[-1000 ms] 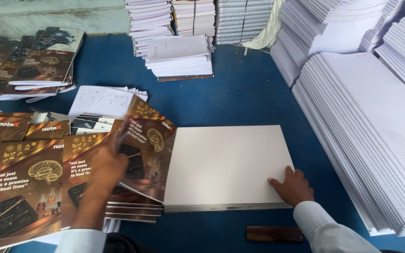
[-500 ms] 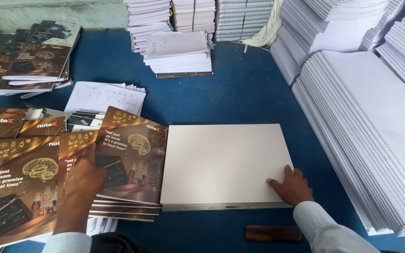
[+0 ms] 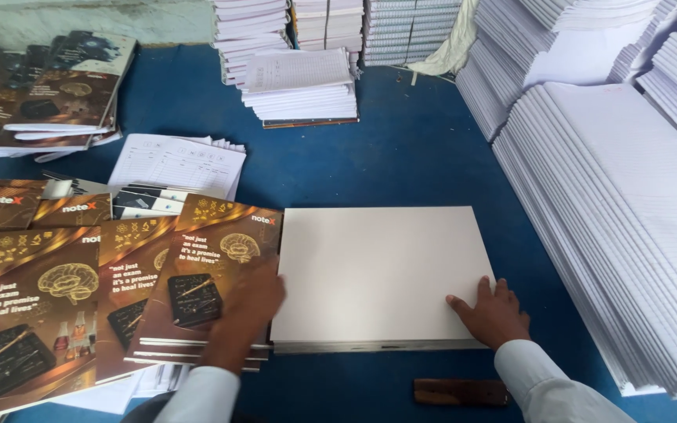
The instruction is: The person inserts a printed cover sheet into a stack of blank white pages, folds the cover over the pages, and presses the spine to form a notebook. This process is repeated multiple times with identical materials.
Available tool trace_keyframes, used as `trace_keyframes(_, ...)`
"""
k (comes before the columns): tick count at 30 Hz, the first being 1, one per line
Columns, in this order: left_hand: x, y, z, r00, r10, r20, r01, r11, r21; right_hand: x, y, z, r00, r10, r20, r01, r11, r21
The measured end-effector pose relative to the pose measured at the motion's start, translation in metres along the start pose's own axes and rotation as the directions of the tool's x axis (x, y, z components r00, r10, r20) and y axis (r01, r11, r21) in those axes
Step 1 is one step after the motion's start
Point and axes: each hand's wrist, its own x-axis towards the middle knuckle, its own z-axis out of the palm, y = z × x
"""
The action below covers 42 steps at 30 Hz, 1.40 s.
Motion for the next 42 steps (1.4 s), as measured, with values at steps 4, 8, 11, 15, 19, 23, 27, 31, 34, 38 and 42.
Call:
trace_keyframes(4, 0.009, 0.018, 0.027, 0.993, -0.099, 0.066, 0.105, 0.991, -0.086, 0.001, 0.002, 0.002, 1.0, -0.002, -0.016, 0.001, 0.999, -0.035)
trace_keyframes(8, 0.025, 0.008, 0.039, 0.975, -0.218, 0.047, 0.223, 0.954, -0.2, 0.001, 0.001, 0.0, 1.0, -0.016, -0.018, 0.016, 1.0, 0.005)
trace_keyframes(11, 0.029, 0.0, 0.037, 0.959, -0.282, 0.031, 0.28, 0.924, -0.259, -0.002, -0.002, 0.003, 0.998, -0.05, -0.031, 0.049, 0.999, -0.02)
trace_keyframes(15, 0.024, 0.0, 0.024, 0.934, -0.356, -0.014, 0.316, 0.847, -0.428, -0.006, -0.005, 0.005, 0.995, -0.086, -0.045, 0.085, 0.996, -0.03)
trace_keyframes(19, 0.014, 0.007, 0.007, 0.908, -0.42, 0.004, 0.346, 0.743, -0.572, -0.012, -0.011, 0.002, 0.993, -0.108, -0.041, 0.107, 0.994, -0.03)
trace_keyframes(23, 0.008, 0.007, -0.001, 0.891, -0.447, 0.078, 0.349, 0.564, -0.748, -0.018, -0.019, -0.005, 0.986, -0.139, -0.087, 0.138, 0.99, -0.019)
trace_keyframes(27, 0.012, 0.0, 0.002, 0.907, -0.41, 0.097, 0.3, 0.467, -0.832, -0.018, -0.016, -0.014, 0.99, -0.09, -0.111, 0.099, 0.992, 0.077)
trace_keyframes(31, 0.02, -0.006, 0.01, 0.894, -0.393, 0.214, 0.352, 0.323, -0.878, -0.01, -0.004, -0.024, 0.984, 0.008, -0.178, 0.028, 0.98, 0.199)
trace_keyframes(34, 0.023, -0.003, 0.017, 0.875, -0.403, 0.268, 0.394, 0.271, -0.878, -0.002, 0.005, -0.026, 0.986, 0.094, -0.136, -0.056, 0.965, 0.257)
trace_keyframes(38, 0.017, 0.006, 0.02, 0.927, -0.363, 0.089, 0.255, 0.44, -0.861, 0.004, 0.015, -0.019, 0.987, 0.145, -0.067, -0.11, 0.921, 0.374)
trace_keyframes(42, 0.009, 0.017, 0.018, 0.927, -0.375, -0.029, 0.289, 0.758, -0.585, 0.009, 0.018, -0.013, 0.987, 0.155, -0.046, -0.128, 0.923, 0.362)
